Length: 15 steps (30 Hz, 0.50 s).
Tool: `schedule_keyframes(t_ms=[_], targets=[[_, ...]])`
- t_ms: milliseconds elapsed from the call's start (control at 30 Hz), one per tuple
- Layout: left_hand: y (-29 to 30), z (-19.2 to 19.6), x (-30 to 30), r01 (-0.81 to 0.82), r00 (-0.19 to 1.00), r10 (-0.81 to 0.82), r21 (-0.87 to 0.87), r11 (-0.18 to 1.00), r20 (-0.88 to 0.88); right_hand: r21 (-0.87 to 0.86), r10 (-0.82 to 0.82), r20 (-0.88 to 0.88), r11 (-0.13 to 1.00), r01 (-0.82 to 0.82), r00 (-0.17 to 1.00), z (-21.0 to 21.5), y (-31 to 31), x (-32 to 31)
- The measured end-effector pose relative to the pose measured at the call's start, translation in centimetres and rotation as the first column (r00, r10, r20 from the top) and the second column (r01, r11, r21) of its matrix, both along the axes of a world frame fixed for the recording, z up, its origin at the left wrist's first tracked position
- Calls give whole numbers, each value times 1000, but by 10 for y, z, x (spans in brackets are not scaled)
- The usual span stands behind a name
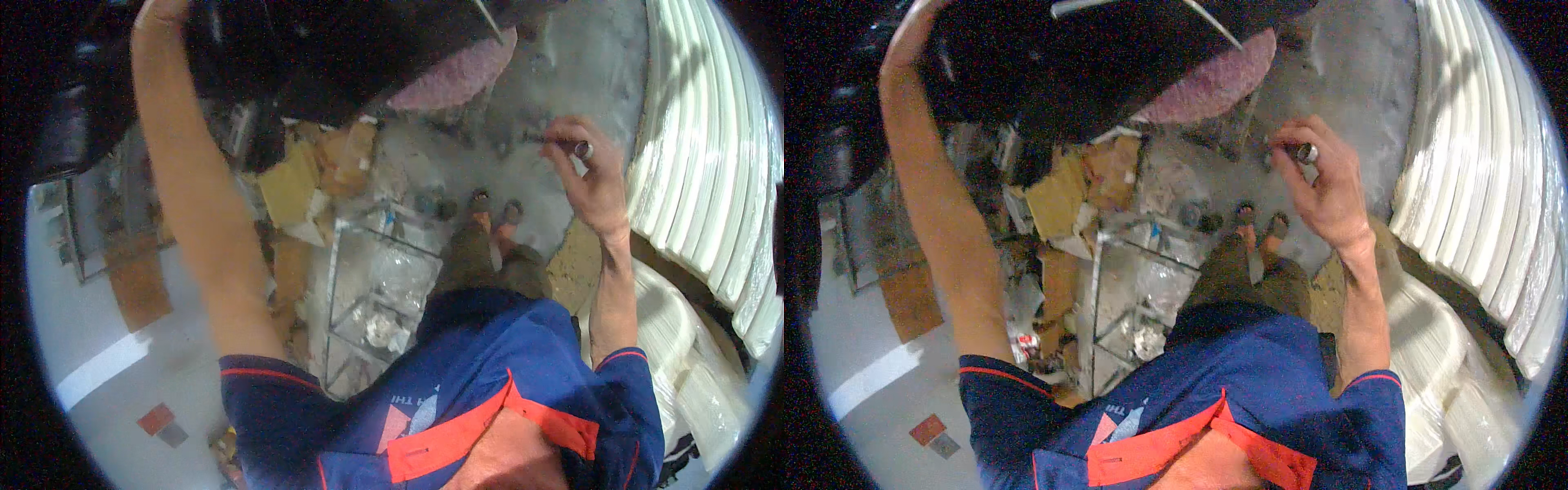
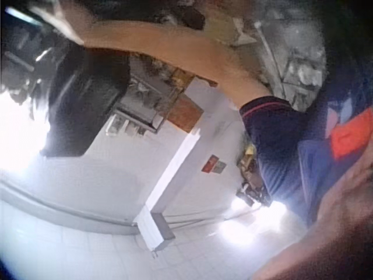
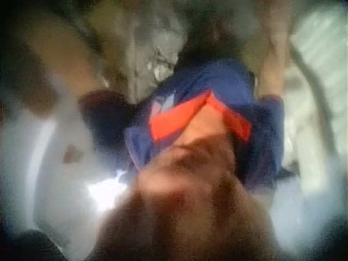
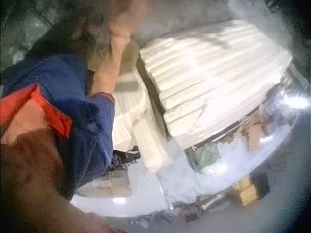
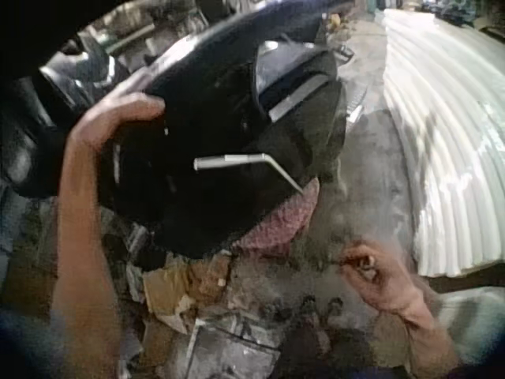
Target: The person uses a wrench to tighten bolts on a black upholstered chair, securing the backrest to the frame. The chair is rotated to access different bolt locations during the process.
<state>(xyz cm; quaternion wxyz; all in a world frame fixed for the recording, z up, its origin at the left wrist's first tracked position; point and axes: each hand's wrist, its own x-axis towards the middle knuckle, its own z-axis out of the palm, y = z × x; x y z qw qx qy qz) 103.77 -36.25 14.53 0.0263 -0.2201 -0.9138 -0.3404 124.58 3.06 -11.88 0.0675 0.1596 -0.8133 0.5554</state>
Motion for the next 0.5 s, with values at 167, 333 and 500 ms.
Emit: schedule_keyframes(t_ms=[167, 333, 500], targets=[[28, -7, -1, -115, 973, 73, 185, 976, 219, -252, 143, 160, 963, -99, 977, 20, -3, 10], [23, -6, 3, -278, 955, 249, 183, 943, 164, -598, 44, -239, 781, -183, 970, 69, -59, 10], [54, -3, 21, -144, 985, 134, 95, 985, 110, -715, -286, -363, 695, -68, 887, 78, -113, -10]])
